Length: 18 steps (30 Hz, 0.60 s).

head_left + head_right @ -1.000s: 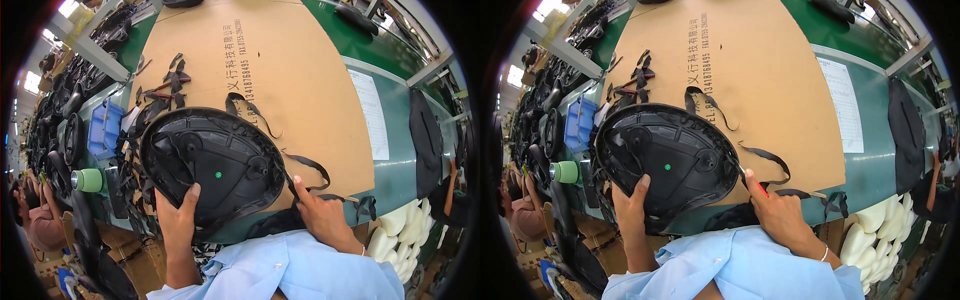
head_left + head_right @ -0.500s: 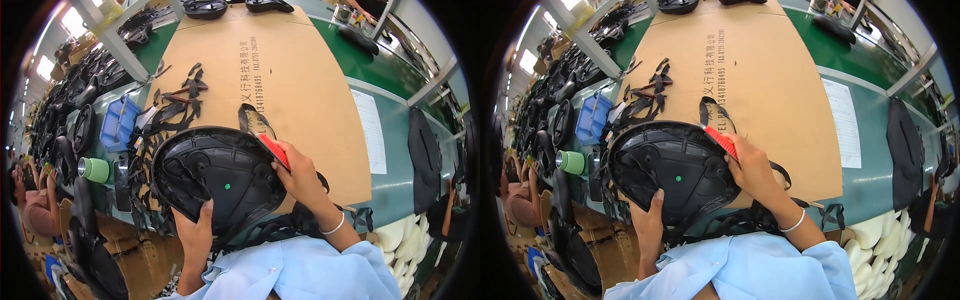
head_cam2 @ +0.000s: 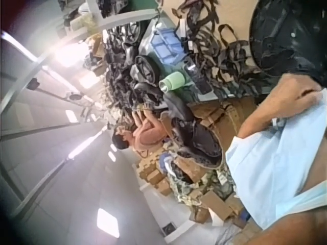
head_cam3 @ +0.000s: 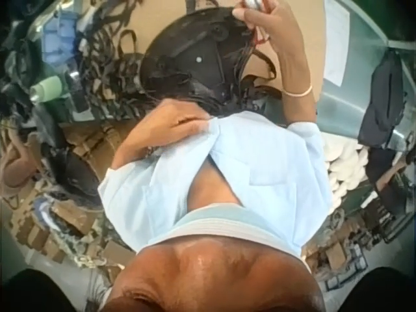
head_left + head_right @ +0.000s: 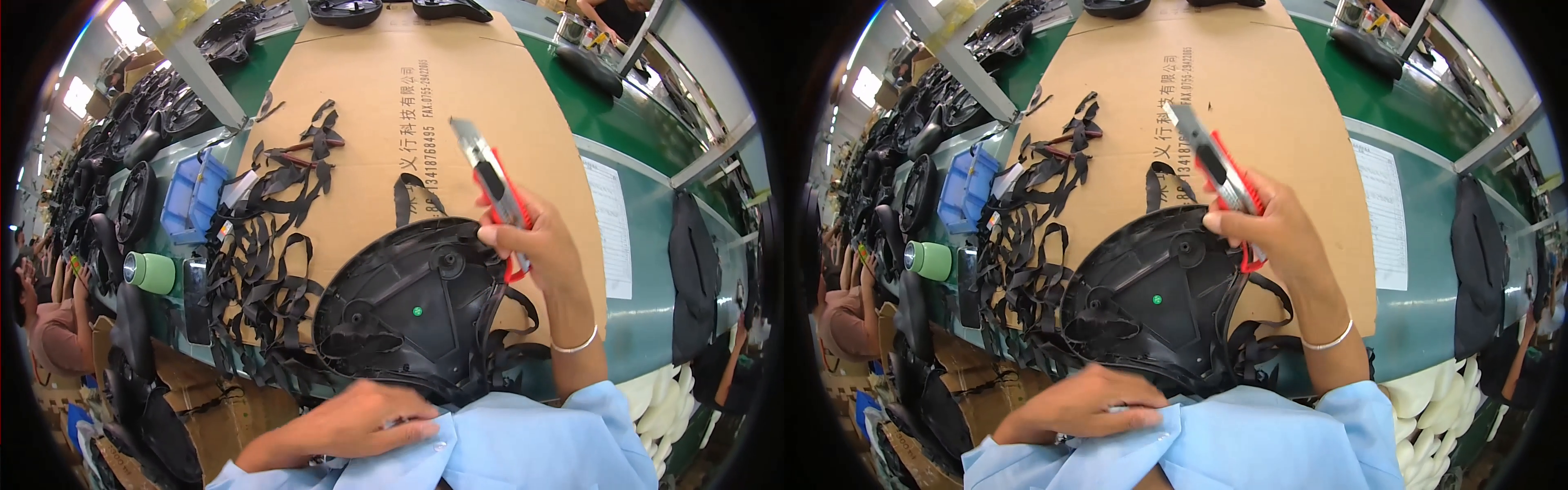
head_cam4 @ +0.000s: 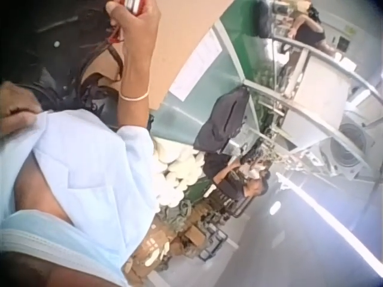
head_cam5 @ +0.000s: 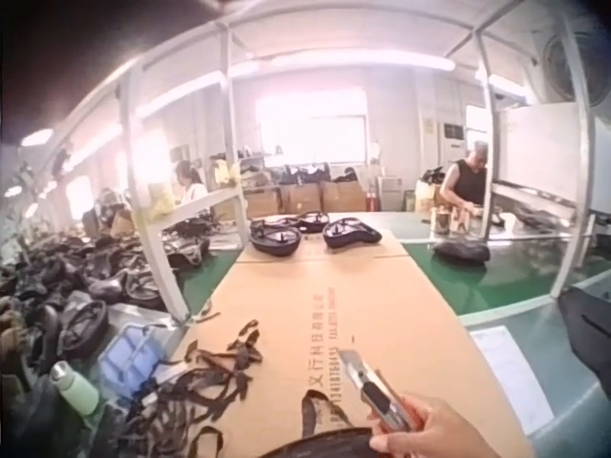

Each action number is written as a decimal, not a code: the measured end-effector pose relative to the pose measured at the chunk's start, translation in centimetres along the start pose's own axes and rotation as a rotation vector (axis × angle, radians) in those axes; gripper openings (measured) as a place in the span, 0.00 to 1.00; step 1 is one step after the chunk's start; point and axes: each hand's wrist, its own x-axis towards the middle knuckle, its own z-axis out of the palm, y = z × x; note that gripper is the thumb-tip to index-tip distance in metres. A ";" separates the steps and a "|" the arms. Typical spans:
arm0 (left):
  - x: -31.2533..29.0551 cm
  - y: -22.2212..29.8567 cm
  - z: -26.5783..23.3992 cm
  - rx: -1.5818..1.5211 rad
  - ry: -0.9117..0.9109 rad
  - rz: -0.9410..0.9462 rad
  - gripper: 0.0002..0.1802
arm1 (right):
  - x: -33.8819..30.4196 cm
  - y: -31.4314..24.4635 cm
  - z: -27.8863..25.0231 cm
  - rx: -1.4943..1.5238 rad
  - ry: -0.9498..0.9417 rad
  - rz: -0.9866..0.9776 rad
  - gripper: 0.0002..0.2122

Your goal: Trim excess material from the edges of bicycle seat cushions using a utility knife.

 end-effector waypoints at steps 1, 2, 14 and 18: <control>0.8 1.5 -0.9 0.083 0.233 0.046 0.17 | 0.1 -0.2 -1.1 -0.023 0.026 0.005 0.17; 2.2 2.6 -2.0 0.167 0.475 0.089 0.16 | 0.2 -0.4 -1.0 -0.025 0.037 0.005 0.17; 15.3 -0.8 -7.7 0.466 0.354 0.144 0.11 | -5.5 -1.6 -4.5 -0.973 0.129 -0.218 0.19; 14.7 -0.6 -8.1 0.359 0.345 0.145 0.16 | -5.0 -3.1 -5.0 -1.372 -0.173 -0.167 0.20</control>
